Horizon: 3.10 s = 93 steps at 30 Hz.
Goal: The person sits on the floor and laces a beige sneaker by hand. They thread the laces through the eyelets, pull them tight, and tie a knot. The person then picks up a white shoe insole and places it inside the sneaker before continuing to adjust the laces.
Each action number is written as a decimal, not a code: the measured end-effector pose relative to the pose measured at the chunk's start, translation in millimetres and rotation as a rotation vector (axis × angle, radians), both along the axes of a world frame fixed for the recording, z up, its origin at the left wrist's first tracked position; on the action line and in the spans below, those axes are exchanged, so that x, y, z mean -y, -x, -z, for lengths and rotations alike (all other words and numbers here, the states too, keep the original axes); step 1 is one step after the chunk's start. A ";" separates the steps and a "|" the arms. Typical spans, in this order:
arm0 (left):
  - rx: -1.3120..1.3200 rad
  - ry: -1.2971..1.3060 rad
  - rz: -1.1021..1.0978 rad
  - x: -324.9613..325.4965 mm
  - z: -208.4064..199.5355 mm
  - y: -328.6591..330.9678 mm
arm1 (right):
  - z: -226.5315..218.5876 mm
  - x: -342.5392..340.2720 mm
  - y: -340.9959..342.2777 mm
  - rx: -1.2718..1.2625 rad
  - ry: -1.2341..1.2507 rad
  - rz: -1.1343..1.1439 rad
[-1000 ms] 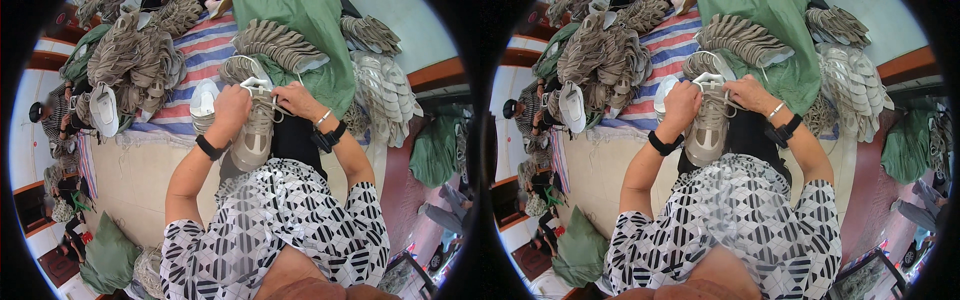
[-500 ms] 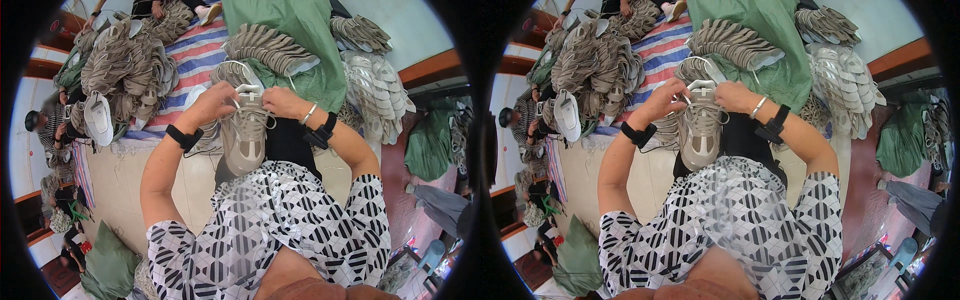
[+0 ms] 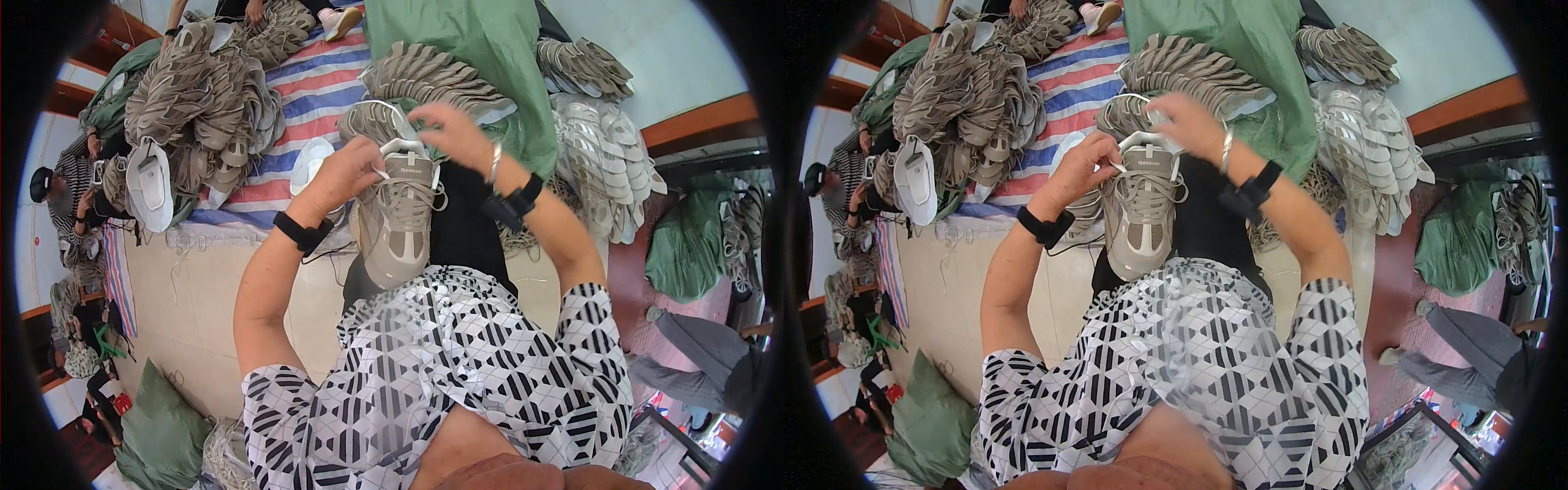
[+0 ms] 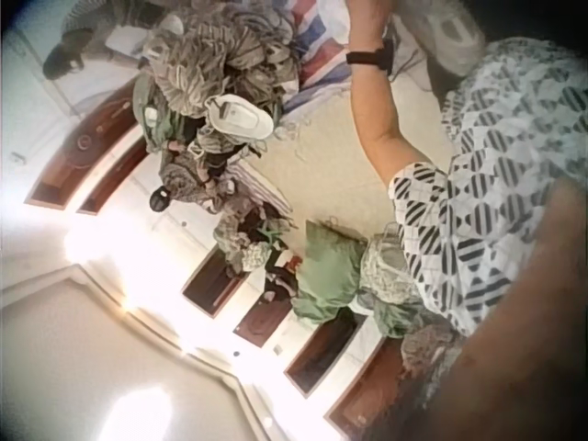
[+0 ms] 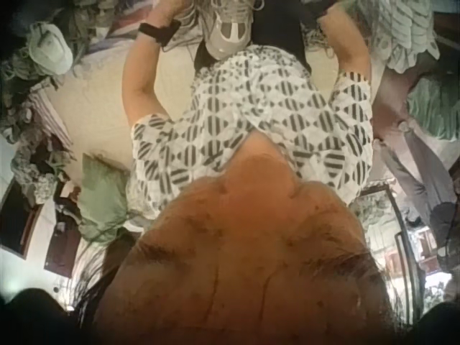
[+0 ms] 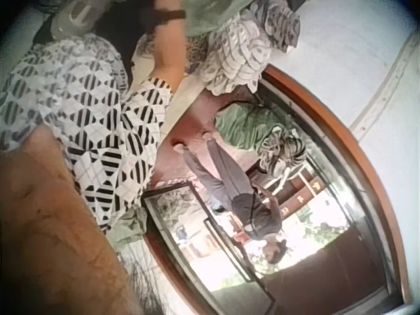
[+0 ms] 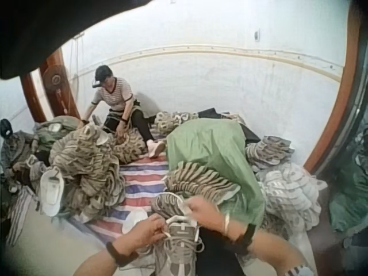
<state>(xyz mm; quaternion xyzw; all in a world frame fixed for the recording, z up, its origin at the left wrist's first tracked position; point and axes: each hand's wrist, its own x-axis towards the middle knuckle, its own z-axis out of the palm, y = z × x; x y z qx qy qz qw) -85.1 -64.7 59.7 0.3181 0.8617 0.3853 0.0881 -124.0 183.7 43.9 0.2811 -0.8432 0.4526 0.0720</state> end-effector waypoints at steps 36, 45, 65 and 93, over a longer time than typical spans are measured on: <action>0.558 -0.544 -0.361 -5.0 47.5 -57.8 | 38.1 -61.2 -88.3 0.377 -0.032 -0.168; 0.450 -0.479 -0.679 14.9 34.0 -9.9 | 35.2 -27.0 -77.1 0.173 -0.091 -0.197; 0.748 -0.703 -0.525 103.6 88.5 -15.4 | 21.4 3.1 -55.0 0.765 0.332 -0.025; 0.098 0.329 -0.175 146.4 18.2 68.8 | -16.1 124.7 12.4 -0.458 -0.635 -0.267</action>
